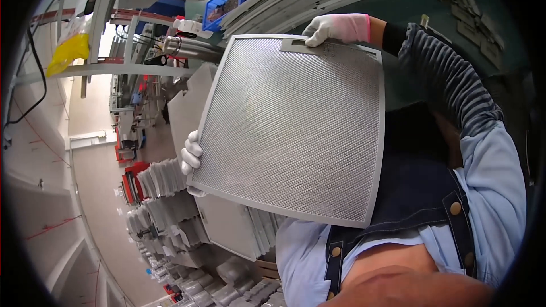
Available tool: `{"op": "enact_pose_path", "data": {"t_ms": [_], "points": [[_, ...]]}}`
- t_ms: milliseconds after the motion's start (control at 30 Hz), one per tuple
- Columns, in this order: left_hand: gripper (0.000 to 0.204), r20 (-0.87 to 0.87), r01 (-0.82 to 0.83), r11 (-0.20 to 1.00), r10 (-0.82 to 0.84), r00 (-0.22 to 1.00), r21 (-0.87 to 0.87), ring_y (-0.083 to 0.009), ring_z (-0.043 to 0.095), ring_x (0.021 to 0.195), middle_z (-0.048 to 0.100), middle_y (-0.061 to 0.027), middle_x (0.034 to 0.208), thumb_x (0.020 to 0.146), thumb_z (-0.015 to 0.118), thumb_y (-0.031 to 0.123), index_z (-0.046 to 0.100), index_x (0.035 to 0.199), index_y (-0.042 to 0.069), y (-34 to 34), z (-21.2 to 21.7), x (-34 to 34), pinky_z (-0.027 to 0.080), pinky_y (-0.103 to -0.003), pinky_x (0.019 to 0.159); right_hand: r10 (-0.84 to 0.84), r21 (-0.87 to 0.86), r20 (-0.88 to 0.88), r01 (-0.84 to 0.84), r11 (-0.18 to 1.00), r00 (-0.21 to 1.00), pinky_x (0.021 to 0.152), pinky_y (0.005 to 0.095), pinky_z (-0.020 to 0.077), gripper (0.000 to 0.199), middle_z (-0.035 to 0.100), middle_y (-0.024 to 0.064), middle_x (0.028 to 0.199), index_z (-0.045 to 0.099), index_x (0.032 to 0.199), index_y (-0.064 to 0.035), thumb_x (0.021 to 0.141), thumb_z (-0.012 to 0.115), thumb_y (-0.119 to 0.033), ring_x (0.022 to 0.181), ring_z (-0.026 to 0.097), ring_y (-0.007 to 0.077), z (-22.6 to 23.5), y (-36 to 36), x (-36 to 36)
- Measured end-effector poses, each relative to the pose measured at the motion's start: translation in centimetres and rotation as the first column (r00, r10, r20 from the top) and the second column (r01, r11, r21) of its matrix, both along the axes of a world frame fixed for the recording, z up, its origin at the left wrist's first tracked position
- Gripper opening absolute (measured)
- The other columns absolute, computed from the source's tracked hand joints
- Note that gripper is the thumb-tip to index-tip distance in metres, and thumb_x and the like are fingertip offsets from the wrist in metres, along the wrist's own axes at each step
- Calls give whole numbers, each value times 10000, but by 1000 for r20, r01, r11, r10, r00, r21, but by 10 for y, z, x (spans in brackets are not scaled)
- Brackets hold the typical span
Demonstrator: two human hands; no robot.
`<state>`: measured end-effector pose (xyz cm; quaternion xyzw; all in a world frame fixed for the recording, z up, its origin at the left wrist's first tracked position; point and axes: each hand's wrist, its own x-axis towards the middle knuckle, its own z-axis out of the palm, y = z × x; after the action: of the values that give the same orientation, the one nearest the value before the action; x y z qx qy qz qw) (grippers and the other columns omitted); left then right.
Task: Assembling the metal frames for mesh filters using a hammer and electric screwdriver.
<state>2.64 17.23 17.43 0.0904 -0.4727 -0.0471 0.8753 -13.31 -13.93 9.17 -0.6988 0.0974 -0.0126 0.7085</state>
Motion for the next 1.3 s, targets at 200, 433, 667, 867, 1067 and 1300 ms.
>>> {"op": "enact_pose_path", "data": {"t_ms": [200,433,667,867,1067,1300], "points": [[535,-3,27,998,-27,1000,-57,-137,489,743,515,5,740,815,536,564,663,930,58,-14,8,-8,429,-286,811,-55,120,20,52,991,998,829,276,467,396,667,114,981,614,1138,73,856,624,-205,876,623,161,9,3,-12],[569,178,41,993,-60,982,112,-186,483,800,517,-10,827,837,462,600,647,1004,89,-3,20,2,362,-390,944,-196,-227,-11,189,955,980,829,279,469,426,663,134,988,614,1143,83,836,652,-209,871,623,172,7,10,-8],[555,96,220,973,-226,969,70,-196,484,811,531,-17,856,858,430,575,662,998,91,-16,-17,6,352,-407,958,-146,-194,21,148,970,989,847,245,461,433,667,135,1019,588,1203,56,885,583,-237,893,623,170,-8,-5,-25],[553,6,414,910,-414,910,-29,-199,487,815,543,-22,875,866,416,561,669,1003,88,-32,-56,28,347,-410,966,-213,-37,-62,211,977,975,761,262,462,331,657,69,885,659,1059,39,895,588,-241,792,585,122,-22,23,-41],[560,44,518,855,-517,855,-15,-202,483,820,566,-34,910,881,387,540,679,1017,82,-46,-62,72,348,-410,971,-158,-224,-132,126,966,979,730,260,466,314,635,53,857,635,1047,42,899,583,-230,758,567,121,-24,37,-80],[617,282,565,825,-541,792,-4,-204,449,823,557,-39,868,914,307,522,653,1087,42,-86,11,66,351,-425,948,-137,-688,506,494,531,852,912,339,462,355,570,142,1144,560,1189,-5,856,597,-120,1046,586,270,73,51,-87]]}}
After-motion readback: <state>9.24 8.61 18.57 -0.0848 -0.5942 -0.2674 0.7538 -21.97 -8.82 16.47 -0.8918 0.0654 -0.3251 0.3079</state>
